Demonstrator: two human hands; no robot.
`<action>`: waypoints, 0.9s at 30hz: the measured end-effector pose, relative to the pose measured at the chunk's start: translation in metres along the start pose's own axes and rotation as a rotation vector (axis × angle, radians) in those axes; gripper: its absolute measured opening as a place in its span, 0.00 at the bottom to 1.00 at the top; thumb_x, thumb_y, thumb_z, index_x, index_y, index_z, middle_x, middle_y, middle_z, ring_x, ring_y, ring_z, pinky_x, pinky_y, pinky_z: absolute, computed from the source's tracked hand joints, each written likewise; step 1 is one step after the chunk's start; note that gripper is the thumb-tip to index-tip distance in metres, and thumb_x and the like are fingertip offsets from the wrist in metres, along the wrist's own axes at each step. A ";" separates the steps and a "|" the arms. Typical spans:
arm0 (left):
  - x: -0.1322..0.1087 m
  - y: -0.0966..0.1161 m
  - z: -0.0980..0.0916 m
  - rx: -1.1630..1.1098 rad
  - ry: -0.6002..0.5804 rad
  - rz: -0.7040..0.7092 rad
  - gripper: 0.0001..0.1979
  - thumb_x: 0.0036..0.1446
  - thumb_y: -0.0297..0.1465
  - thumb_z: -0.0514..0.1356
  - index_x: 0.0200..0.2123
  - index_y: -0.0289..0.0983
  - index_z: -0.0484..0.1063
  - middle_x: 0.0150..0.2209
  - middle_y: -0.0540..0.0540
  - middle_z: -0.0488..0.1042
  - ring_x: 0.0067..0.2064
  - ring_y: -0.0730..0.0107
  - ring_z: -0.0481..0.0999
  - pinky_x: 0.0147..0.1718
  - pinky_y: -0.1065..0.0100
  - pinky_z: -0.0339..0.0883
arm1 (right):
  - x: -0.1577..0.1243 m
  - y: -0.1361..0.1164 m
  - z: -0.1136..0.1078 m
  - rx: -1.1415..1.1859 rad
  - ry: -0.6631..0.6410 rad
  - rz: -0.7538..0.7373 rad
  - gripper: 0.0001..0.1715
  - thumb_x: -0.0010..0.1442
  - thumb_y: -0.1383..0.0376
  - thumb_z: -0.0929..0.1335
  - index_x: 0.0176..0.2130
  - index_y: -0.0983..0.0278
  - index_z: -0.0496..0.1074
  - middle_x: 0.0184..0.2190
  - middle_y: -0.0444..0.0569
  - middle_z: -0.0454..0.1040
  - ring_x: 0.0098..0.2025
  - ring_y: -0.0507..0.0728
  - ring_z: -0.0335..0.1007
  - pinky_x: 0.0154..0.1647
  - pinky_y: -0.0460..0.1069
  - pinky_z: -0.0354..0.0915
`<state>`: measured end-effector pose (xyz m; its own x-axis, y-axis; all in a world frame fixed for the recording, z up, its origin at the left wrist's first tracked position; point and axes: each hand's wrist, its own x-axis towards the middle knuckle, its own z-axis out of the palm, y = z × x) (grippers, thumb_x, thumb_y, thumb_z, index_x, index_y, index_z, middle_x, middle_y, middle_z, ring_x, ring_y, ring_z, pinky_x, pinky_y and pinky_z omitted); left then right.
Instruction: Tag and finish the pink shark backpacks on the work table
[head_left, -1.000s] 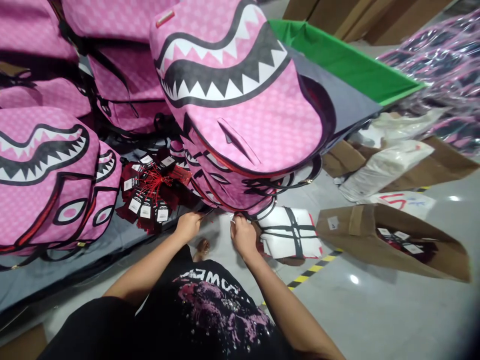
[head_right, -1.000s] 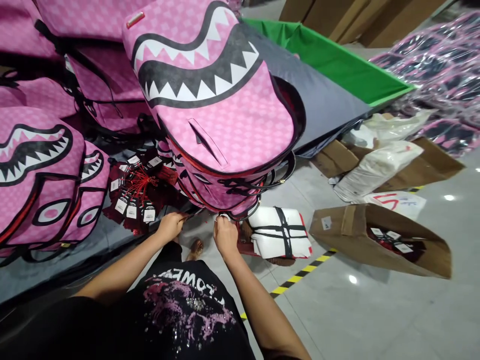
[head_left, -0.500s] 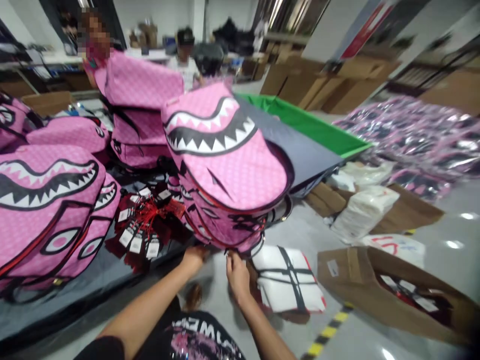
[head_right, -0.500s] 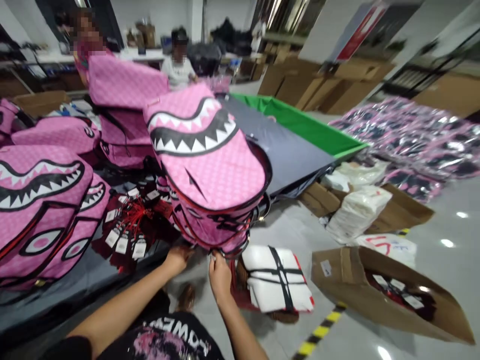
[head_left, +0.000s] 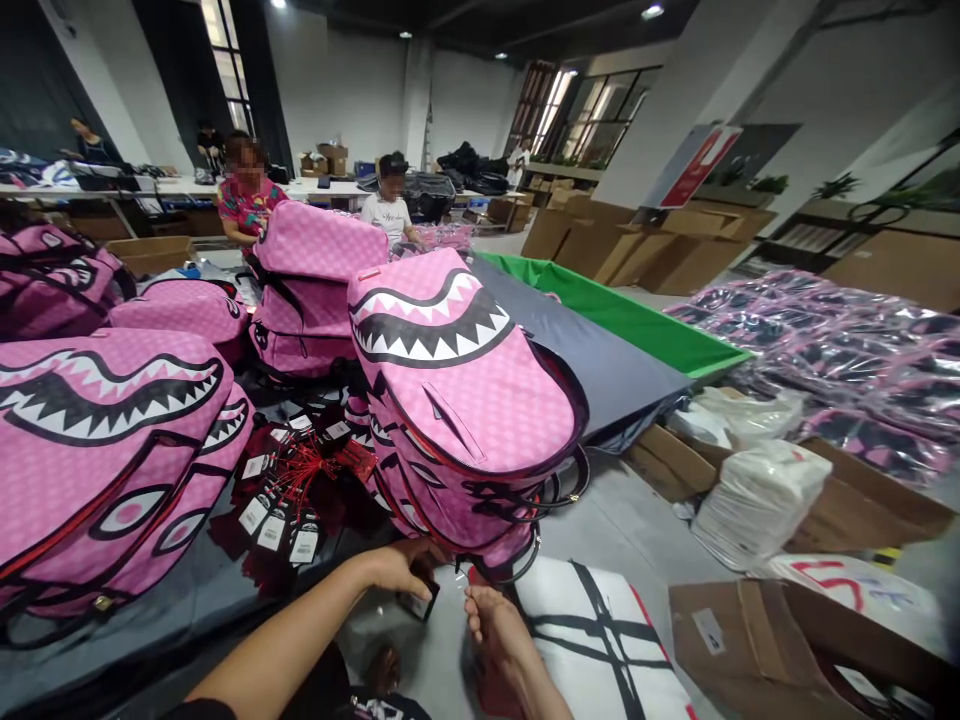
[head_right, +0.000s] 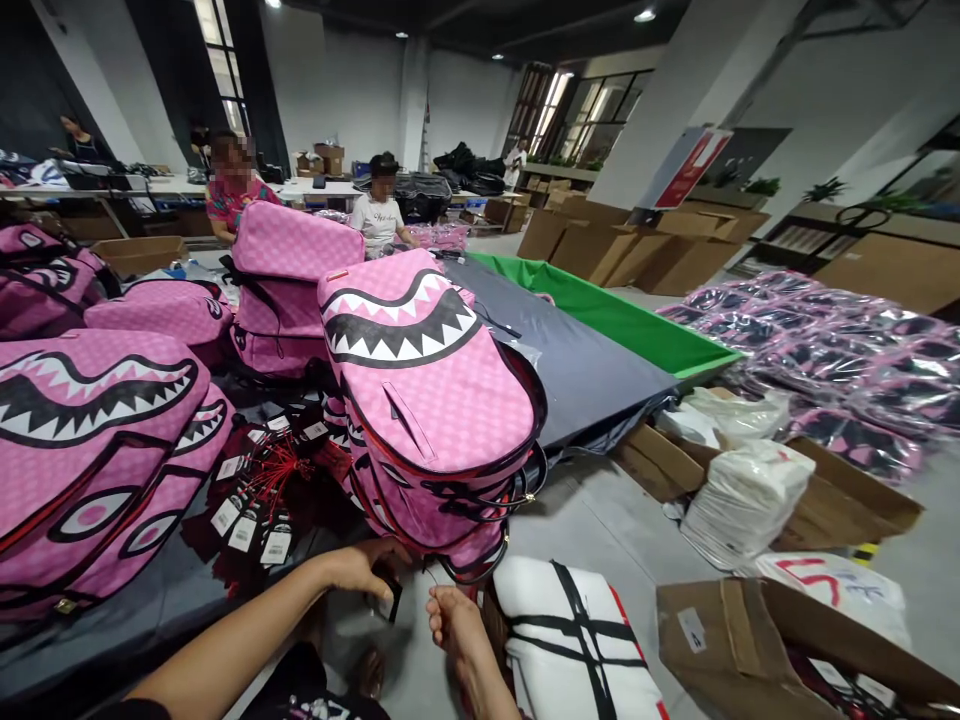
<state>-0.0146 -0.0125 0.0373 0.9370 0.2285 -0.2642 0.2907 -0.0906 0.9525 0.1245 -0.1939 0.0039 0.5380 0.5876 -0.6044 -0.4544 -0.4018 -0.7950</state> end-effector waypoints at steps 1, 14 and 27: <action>-0.002 -0.001 0.001 -0.001 0.033 0.018 0.27 0.40 0.23 0.69 0.47 0.40 0.71 0.35 0.53 0.76 0.39 0.71 0.75 0.37 0.72 0.68 | -0.001 -0.002 -0.001 0.043 -0.018 0.027 0.13 0.47 0.58 0.70 0.32 0.63 0.68 0.22 0.42 0.71 0.18 0.47 0.63 0.19 0.41 0.55; -0.010 -0.006 0.007 0.219 0.316 0.048 0.09 0.53 0.26 0.60 0.38 0.37 0.77 0.38 0.47 0.80 0.43 0.64 0.78 0.45 0.65 0.70 | -0.007 -0.014 -0.005 0.371 -0.334 0.194 0.18 0.47 0.62 0.78 0.32 0.66 0.70 0.20 0.35 0.63 0.16 0.42 0.57 0.16 0.37 0.52; -0.010 0.001 0.034 0.946 0.424 0.513 0.08 0.62 0.30 0.59 0.41 0.43 0.79 0.39 0.46 0.79 0.41 0.66 0.77 0.43 0.67 0.68 | -0.003 -0.014 0.011 0.478 -0.401 0.026 0.18 0.47 0.62 0.79 0.32 0.68 0.71 0.25 0.44 0.73 0.22 0.46 0.69 0.21 0.40 0.60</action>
<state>-0.0176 -0.0475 0.0362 0.8985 0.2454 0.3640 0.0915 -0.9157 0.3914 0.1219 -0.1820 0.0174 0.2562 0.8373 -0.4830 -0.7812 -0.1149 -0.6136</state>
